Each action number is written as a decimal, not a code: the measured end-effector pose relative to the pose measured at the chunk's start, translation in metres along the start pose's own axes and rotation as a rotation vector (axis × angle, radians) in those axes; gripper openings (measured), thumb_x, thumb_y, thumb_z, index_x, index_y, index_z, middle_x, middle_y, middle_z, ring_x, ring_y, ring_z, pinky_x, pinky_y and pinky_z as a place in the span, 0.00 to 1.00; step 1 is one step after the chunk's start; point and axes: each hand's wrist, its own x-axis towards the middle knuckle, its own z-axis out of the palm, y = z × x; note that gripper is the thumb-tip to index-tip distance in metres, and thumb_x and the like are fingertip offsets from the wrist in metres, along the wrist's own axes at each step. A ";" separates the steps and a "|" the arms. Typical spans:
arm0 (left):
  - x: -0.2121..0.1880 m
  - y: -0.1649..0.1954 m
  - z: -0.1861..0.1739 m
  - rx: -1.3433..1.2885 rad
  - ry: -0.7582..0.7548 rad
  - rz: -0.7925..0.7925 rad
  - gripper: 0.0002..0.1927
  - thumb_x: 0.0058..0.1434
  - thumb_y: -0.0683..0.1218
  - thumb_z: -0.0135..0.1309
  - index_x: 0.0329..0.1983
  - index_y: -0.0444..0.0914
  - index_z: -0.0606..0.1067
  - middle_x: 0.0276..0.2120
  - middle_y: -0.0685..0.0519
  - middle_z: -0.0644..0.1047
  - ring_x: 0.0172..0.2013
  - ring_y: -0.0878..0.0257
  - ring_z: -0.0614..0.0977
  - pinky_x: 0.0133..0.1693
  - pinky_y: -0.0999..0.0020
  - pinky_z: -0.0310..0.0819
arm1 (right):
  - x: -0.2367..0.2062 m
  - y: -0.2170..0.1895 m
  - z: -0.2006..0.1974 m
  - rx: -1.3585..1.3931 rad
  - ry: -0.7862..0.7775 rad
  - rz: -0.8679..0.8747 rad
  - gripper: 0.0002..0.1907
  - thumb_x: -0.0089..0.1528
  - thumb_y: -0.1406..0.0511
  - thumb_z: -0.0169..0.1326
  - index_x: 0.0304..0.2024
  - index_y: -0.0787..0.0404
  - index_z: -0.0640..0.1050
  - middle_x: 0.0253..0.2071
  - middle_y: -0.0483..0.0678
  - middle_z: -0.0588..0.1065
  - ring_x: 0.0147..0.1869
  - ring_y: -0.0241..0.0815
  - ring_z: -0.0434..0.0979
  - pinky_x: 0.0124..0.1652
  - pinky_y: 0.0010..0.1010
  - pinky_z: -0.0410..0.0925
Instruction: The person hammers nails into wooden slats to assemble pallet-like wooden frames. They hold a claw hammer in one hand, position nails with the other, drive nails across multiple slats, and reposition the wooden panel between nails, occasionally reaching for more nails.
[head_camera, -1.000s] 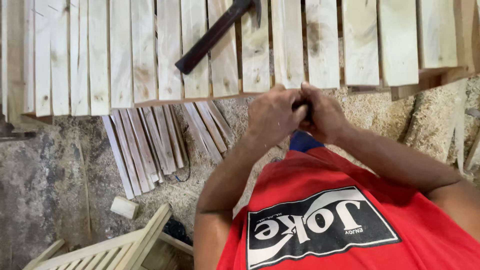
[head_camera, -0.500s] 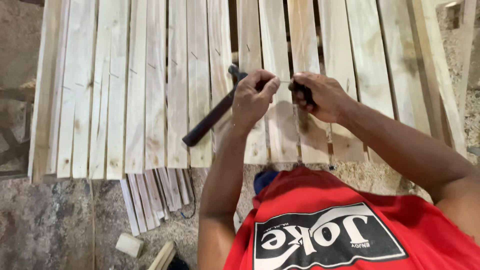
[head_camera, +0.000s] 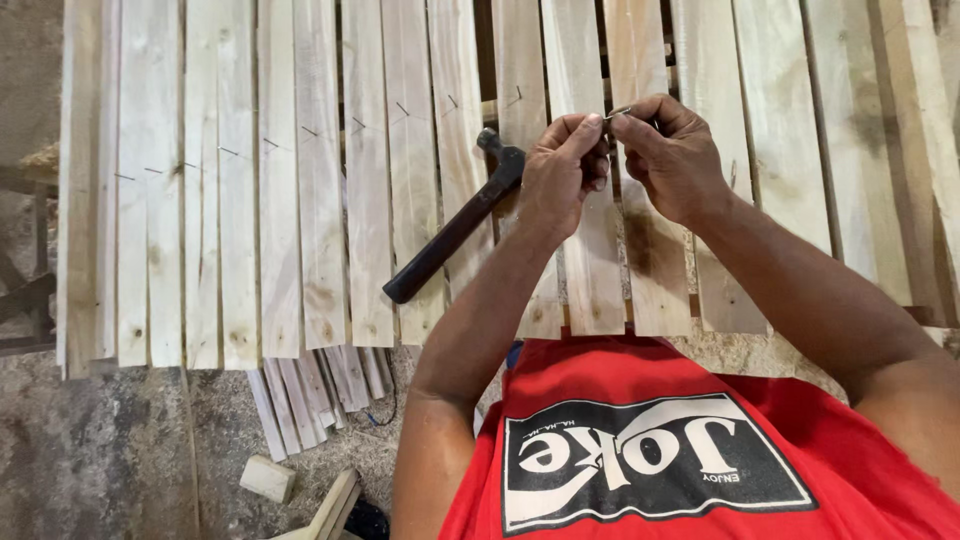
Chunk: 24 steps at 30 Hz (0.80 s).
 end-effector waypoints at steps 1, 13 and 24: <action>0.001 -0.002 0.000 0.002 0.004 -0.020 0.07 0.70 0.47 0.55 0.38 0.38 0.75 0.26 0.56 0.75 0.22 0.69 0.75 0.23 0.73 0.67 | 0.000 0.002 -0.001 -0.093 0.024 -0.047 0.04 0.69 0.67 0.61 0.41 0.59 0.77 0.31 0.39 0.73 0.28 0.25 0.66 0.26 0.19 0.61; -0.090 0.090 -0.075 1.766 0.255 0.379 0.23 0.55 0.54 0.71 0.47 0.37 0.78 0.40 0.46 0.77 0.41 0.52 0.78 0.47 0.54 0.71 | 0.101 -0.017 -0.048 -1.266 -0.084 -0.370 0.13 0.72 0.58 0.64 0.50 0.62 0.84 0.38 0.48 0.81 0.36 0.35 0.79 0.35 0.29 0.73; -0.120 0.098 -0.105 1.645 0.358 0.312 0.19 0.58 0.50 0.67 0.47 0.38 0.77 0.40 0.47 0.78 0.40 0.52 0.81 0.42 0.55 0.76 | 0.147 0.041 -0.060 -1.282 -0.173 -0.478 0.13 0.72 0.55 0.65 0.52 0.55 0.86 0.42 0.48 0.82 0.43 0.41 0.84 0.40 0.35 0.76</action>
